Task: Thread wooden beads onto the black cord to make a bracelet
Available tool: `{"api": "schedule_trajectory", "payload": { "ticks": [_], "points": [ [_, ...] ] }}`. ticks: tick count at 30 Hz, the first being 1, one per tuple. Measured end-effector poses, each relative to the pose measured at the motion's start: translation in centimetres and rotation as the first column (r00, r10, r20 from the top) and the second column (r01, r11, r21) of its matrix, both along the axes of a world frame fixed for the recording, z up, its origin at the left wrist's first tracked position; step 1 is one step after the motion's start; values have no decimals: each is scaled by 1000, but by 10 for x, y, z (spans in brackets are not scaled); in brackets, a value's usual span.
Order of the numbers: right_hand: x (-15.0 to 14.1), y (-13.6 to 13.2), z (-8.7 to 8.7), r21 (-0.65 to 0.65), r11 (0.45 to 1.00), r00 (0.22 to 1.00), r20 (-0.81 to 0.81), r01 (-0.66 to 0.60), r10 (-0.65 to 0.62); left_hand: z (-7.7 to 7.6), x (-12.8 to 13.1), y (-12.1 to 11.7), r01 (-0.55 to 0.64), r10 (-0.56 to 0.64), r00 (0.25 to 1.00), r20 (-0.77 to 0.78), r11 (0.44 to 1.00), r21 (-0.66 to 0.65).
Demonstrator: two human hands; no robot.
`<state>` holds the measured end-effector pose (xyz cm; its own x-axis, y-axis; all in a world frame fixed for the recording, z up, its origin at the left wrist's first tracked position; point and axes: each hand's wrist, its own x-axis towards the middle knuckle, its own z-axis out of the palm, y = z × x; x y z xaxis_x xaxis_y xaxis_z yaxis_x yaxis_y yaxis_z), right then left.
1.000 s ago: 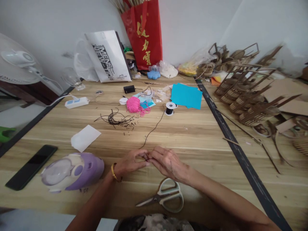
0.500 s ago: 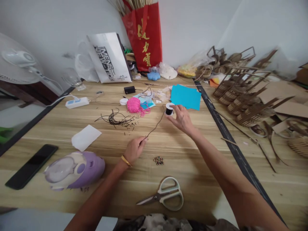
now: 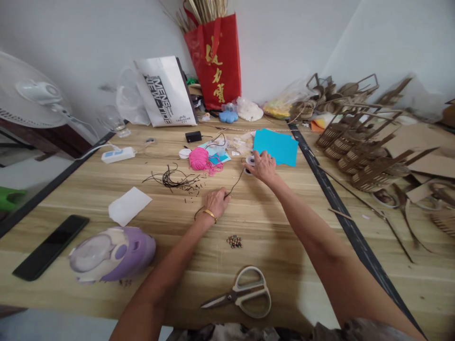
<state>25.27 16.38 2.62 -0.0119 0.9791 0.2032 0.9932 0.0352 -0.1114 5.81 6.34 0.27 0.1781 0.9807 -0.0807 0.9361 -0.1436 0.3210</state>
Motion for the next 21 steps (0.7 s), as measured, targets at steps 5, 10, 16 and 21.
{"api": "schedule_trajectory", "payload": {
  "ticks": [5, 10, 16, 21],
  "points": [
    [2, 6, 2, -68, 998, 1000, -30, -10, 8, 1, -3, 4, 28, -28, 998, -50, 1000, -5],
    [13, 11, 9, -146, 988, 996, -81, -51, 39, 4, -8, 5, 49, -52, 994, -96, 998, -29],
    [18, 12, 14, -149, 987, 993, -104, -67, 52, 4, -12, -4, 99, -103, 989, -103, 994, -45],
    [20, 11, 19, -182, 979, 994, -80, -91, 77, 6, -17, -17, 113, -119, 987, -111, 992, -58]
  ]
}}
